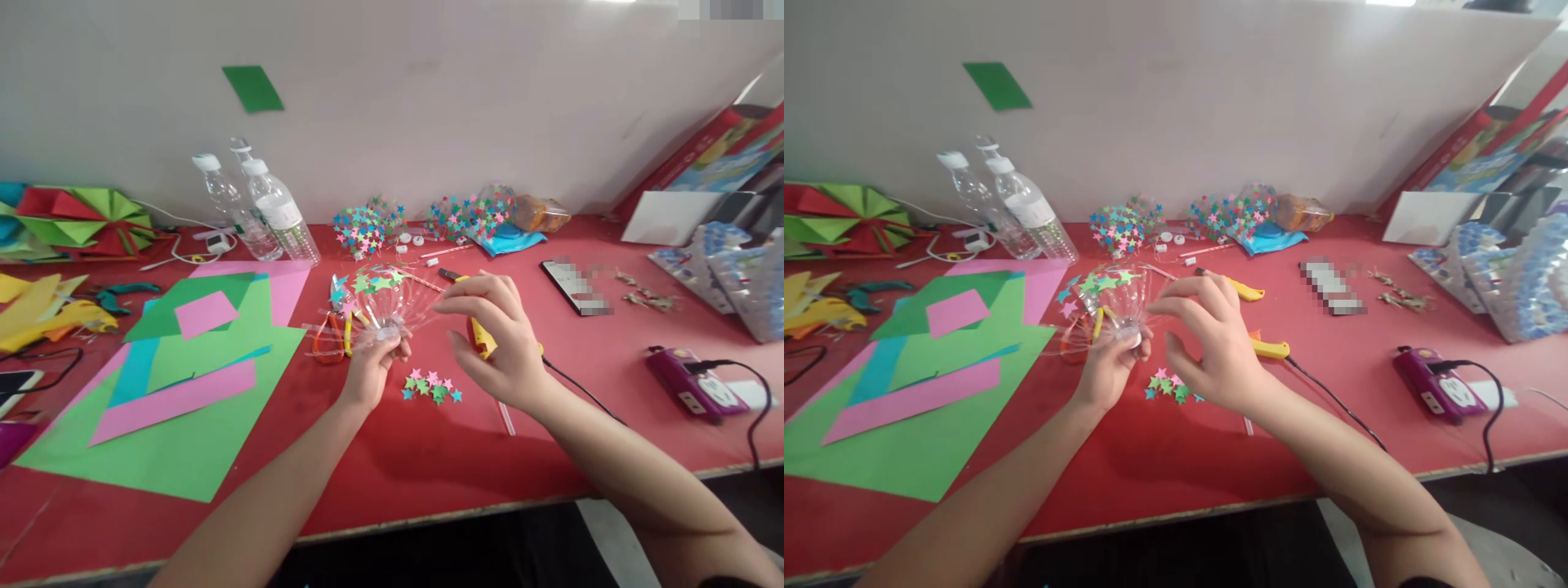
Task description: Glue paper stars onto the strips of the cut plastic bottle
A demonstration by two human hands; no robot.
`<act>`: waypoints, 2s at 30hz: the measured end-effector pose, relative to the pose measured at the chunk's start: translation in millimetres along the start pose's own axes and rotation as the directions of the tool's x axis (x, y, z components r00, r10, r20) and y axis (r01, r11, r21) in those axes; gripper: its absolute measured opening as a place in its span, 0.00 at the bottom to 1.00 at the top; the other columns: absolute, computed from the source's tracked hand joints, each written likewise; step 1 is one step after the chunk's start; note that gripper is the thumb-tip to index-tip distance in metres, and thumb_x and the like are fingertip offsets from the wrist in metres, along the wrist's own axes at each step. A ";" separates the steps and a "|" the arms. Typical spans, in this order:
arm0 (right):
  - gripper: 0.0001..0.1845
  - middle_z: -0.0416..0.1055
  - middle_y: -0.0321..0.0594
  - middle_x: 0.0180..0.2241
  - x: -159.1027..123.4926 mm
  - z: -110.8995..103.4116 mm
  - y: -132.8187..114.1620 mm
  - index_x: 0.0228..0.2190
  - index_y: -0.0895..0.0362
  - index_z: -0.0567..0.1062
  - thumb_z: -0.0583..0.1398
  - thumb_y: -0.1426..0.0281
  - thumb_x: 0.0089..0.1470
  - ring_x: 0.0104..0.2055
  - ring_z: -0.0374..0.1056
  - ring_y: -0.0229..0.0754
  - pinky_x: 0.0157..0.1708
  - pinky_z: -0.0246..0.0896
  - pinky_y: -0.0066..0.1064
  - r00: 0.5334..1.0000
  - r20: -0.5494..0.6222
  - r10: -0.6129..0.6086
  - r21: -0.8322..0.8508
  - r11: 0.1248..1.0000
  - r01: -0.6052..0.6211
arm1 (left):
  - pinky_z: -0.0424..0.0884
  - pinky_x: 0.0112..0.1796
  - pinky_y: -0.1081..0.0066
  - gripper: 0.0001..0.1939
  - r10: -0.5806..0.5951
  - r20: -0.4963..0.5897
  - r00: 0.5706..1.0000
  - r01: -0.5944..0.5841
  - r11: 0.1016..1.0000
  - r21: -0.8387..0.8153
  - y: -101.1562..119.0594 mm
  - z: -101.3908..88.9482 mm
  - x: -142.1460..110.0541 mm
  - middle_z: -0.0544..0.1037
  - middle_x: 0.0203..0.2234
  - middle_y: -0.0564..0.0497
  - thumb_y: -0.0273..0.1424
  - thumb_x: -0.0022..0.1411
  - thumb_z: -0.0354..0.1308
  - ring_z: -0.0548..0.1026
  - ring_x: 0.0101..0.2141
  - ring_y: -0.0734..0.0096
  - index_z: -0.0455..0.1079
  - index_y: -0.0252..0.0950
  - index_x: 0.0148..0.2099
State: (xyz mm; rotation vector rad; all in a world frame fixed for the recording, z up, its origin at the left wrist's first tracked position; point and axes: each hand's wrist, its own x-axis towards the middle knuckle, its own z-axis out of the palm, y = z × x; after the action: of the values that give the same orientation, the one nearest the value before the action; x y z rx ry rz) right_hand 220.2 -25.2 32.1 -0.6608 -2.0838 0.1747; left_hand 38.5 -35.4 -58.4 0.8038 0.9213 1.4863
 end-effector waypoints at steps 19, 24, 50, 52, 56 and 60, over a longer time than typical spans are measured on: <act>0.18 0.58 0.27 0.16 -16.4 5.7 -36.7 0.19 0.56 0.63 0.58 0.62 0.55 0.20 0.52 0.29 0.22 0.46 0.25 0.877 0.099 0.471 0.222 0.848 -0.481 | 0.65 0.25 0.76 0.07 0.076 0.000 0.997 -0.076 0.997 -0.016 13.4 17.0 -3.9 0.75 0.23 0.53 0.29 0.46 0.64 0.71 0.22 0.78 0.70 0.33 0.29; 0.20 0.52 0.28 0.17 -30.1 0.6 -61.3 0.18 0.56 0.60 0.55 0.63 0.58 0.20 0.49 0.29 0.22 0.42 0.26 0.910 0.155 0.385 0.182 0.894 -0.410 | 0.66 0.25 0.76 0.05 0.089 -0.003 0.996 -0.089 0.996 -0.026 17.3 19.4 -29.9 0.76 0.23 0.53 0.28 0.46 0.63 0.72 0.22 0.78 0.72 0.33 0.29; 0.03 0.70 0.31 0.27 -102.8 -53.1 -163.7 0.35 0.55 0.71 0.57 0.70 0.57 0.29 0.64 0.31 0.31 0.57 0.22 0.956 0.014 0.294 0.240 0.927 -0.289 | 0.73 0.30 0.75 0.02 0.213 0.104 0.972 -0.208 0.976 -0.058 30.2 70.8 -193.0 0.79 0.29 0.51 0.27 0.50 0.64 0.77 0.32 0.69 0.75 0.34 0.29; 0.04 0.70 0.31 0.28 -110.6 -48.1 -167.2 0.36 0.55 0.71 0.57 0.69 0.57 0.29 0.65 0.31 0.31 0.59 0.22 0.954 -0.001 0.300 0.272 0.918 -0.288 | 0.72 0.28 0.76 0.03 0.222 0.020 0.975 -0.220 0.972 -0.078 24.2 66.1 -199.3 0.78 0.28 0.52 0.27 0.49 0.65 0.76 0.30 0.72 0.74 0.34 0.30; 0.06 0.70 0.33 0.29 -116.2 -45.4 -179.6 0.36 0.55 0.71 0.54 0.71 0.58 0.27 0.65 0.31 0.31 0.62 0.25 0.955 -0.155 0.253 0.275 0.940 -0.204 | 0.68 0.24 0.77 0.05 0.153 0.021 0.988 -0.152 0.987 -0.054 24.7 64.8 -210.1 0.74 0.22 0.54 0.31 0.49 0.64 0.71 0.23 0.76 0.74 0.33 0.29; 0.08 0.70 0.40 0.41 -111.8 -49.3 -184.1 0.37 0.52 0.73 0.57 0.74 0.56 0.47 0.66 0.43 0.50 0.60 0.40 0.910 -0.408 0.066 -0.044 0.995 -0.092 | 0.66 0.22 0.77 0.06 0.134 0.054 0.989 -0.132 0.990 -0.042 26.8 65.7 -211.9 0.71 0.19 0.55 0.31 0.53 0.61 0.69 0.20 0.78 0.72 0.34 0.26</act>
State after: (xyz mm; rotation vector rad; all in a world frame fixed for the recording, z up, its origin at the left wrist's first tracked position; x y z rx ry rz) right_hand 237.7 -245.0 45.3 -0.7504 -1.6673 0.0130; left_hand 108.0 -239.9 -1.4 0.8897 0.8074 1.5835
